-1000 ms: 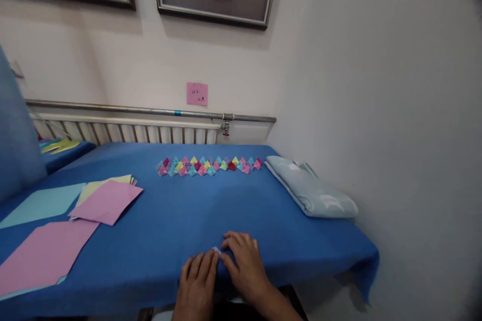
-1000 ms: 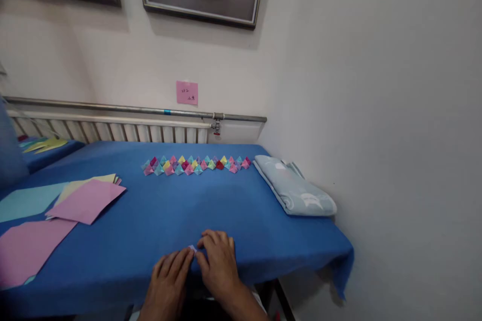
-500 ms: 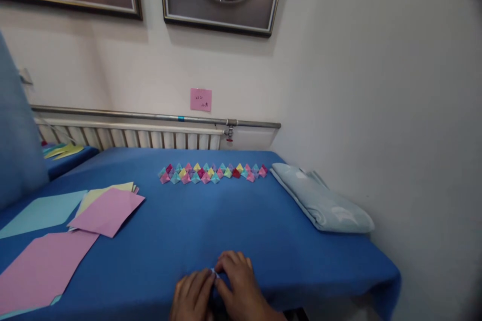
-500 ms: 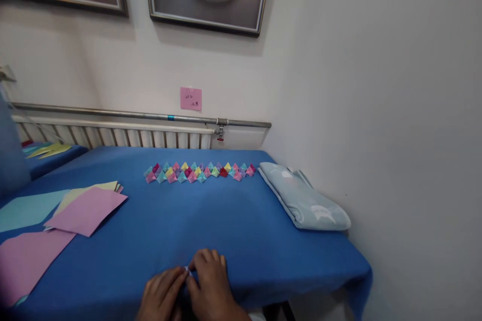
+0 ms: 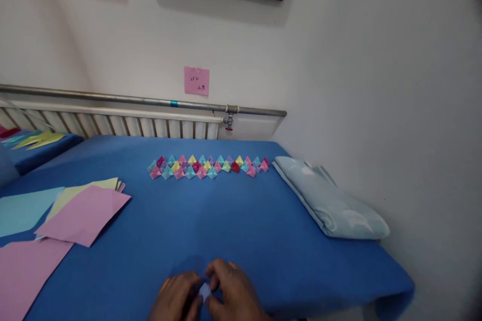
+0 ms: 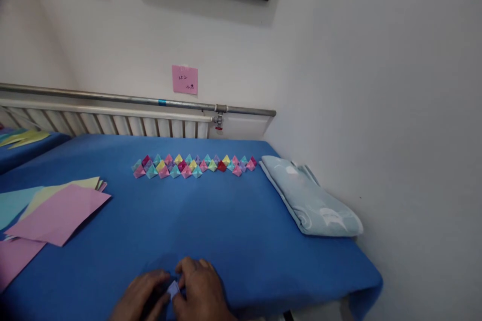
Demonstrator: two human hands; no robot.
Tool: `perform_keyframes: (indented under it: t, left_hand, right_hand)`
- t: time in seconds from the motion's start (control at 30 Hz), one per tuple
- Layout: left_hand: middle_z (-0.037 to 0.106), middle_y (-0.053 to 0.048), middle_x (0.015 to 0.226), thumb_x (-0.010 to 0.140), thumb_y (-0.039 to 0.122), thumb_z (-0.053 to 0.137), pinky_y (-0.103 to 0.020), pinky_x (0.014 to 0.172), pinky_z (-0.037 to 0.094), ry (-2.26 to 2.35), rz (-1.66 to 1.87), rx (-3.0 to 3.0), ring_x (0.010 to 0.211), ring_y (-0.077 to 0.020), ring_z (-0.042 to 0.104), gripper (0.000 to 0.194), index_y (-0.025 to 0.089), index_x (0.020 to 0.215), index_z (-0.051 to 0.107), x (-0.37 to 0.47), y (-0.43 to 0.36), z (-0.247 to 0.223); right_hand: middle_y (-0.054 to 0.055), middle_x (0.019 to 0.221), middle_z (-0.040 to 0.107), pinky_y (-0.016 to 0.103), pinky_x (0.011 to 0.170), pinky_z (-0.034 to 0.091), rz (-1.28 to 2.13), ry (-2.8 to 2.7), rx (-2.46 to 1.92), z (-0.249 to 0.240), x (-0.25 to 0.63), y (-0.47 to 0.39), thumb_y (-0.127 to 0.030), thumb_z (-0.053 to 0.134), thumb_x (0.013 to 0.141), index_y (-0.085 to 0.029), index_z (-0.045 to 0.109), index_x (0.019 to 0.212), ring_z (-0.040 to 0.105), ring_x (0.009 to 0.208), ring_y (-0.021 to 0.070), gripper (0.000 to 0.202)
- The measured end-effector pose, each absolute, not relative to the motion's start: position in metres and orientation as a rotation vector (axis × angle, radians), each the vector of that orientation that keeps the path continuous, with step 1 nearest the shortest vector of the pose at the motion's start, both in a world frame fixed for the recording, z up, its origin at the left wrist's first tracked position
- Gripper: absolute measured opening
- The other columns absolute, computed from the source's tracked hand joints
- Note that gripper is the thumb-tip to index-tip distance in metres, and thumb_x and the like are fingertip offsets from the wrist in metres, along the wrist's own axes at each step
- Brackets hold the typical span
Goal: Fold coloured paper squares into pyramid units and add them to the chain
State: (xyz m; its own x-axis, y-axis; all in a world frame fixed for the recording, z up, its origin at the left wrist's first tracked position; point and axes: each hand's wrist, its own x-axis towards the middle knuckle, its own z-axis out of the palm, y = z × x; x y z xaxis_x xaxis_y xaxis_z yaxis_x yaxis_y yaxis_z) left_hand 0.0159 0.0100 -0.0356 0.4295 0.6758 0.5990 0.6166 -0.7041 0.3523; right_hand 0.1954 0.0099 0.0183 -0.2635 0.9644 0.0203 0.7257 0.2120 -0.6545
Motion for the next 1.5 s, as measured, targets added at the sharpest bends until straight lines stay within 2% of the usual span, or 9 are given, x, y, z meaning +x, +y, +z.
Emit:
perform_keyframes:
  t: [0.1,0.23,0.3,0.5,0.57,0.73,0.83,1.07,1.5]
  left_hand:
    - [0.072,-0.005,0.103,0.087,0.026,0.053,-0.025,0.079,0.057,1.243,1.111,2.338,0.092,-0.0167,0.069,0.029,0.024,0.116,0.055,0.025,0.012,-0.019]
    - [0.072,-0.004,0.099,0.083,0.026,0.056,-0.031,0.080,0.056,1.224,0.859,1.806,0.088,-0.0171,0.069,0.028,0.023,0.110,0.059,0.039,0.046,0.012]
    - [0.070,-0.007,0.107,0.079,0.027,0.059,-0.034,0.085,0.054,1.113,0.822,1.608,0.098,-0.0193,0.066,0.030,0.020,0.108,0.060,0.046,0.077,0.028]
    - [0.069,-0.007,0.087,0.080,0.029,0.056,-0.027,0.061,0.052,0.884,0.738,1.430,0.073,-0.0153,0.064,0.023,0.016,0.096,0.066,0.061,0.166,0.060]
    - [0.068,-0.005,0.083,0.080,0.029,0.056,-0.026,0.062,0.051,0.890,0.744,1.499,0.070,-0.0143,0.062,0.020,0.017,0.093,0.067,0.063,0.186,0.060]
    - [0.066,-0.005,0.088,0.082,0.029,0.055,-0.029,0.075,0.048,1.069,0.810,1.819,0.082,-0.0160,0.061,0.022,0.017,0.096,0.067,0.065,0.213,0.034]
    - [0.064,-0.004,0.089,0.083,0.027,0.053,-0.028,0.073,0.048,1.133,0.911,1.887,0.080,-0.0145,0.060,0.022,0.017,0.096,0.067,0.065,0.219,0.018]
    - [0.065,-0.002,0.086,0.086,0.022,0.051,-0.026,0.074,0.049,1.066,0.931,1.889,0.081,-0.0132,0.062,0.019,0.020,0.093,0.068,0.061,0.226,0.008]
    - [0.065,-0.001,0.094,0.088,0.022,0.052,-0.027,0.077,0.051,1.132,0.887,1.994,0.086,-0.0135,0.062,0.020,0.023,0.101,0.066,0.059,0.220,0.008]
  right_hand:
    - [-0.002,0.077,0.064,0.025,0.067,0.041,0.844,-1.959,-1.492,0.013,0.199,0.015,-0.008,0.053,0.067,-0.024,0.057,0.088,0.059,0.076,0.0162,0.027]
    - [0.000,0.079,0.062,0.024,0.065,0.044,0.926,-1.690,-1.434,0.020,0.213,0.038,-0.016,0.057,0.075,-0.022,0.057,0.092,0.058,0.072,0.0143,0.018]
    - [-0.001,0.079,0.061,0.024,0.067,0.045,0.901,-1.565,-1.367,0.030,0.223,0.059,-0.016,0.058,0.075,-0.022,0.057,0.091,0.057,0.071,0.0131,0.017]
    - [0.000,0.081,0.061,0.025,0.070,0.046,0.683,-1.653,-1.149,0.048,0.247,0.135,-0.018,0.060,0.079,-0.021,0.058,0.088,0.056,0.073,0.0124,0.009]
    - [0.000,0.083,0.061,0.026,0.072,0.046,0.628,-1.731,-1.121,0.041,0.252,0.158,-0.019,0.060,0.081,-0.021,0.059,0.088,0.056,0.075,0.0129,0.008]
    - [0.000,0.082,0.060,0.025,0.071,0.047,0.644,-1.806,-1.114,0.012,0.255,0.197,-0.019,0.059,0.082,-0.021,0.059,0.088,0.056,0.076,0.0127,0.007]
    - [0.000,0.082,0.059,0.025,0.071,0.047,0.688,-1.863,-1.114,0.005,0.254,0.208,-0.019,0.057,0.082,-0.021,0.059,0.088,0.056,0.077,0.0130,0.006]
    - [0.000,0.081,0.061,0.026,0.074,0.046,0.740,-1.960,-1.112,0.009,0.249,0.217,-0.007,0.053,0.076,-0.021,0.057,0.088,0.056,0.079,0.0138,0.019]
    - [0.001,0.082,0.062,0.028,0.074,0.045,0.716,-2.029,-1.131,0.013,0.248,0.217,-0.015,0.055,0.082,-0.022,0.058,0.086,0.057,0.079,0.0142,0.009]
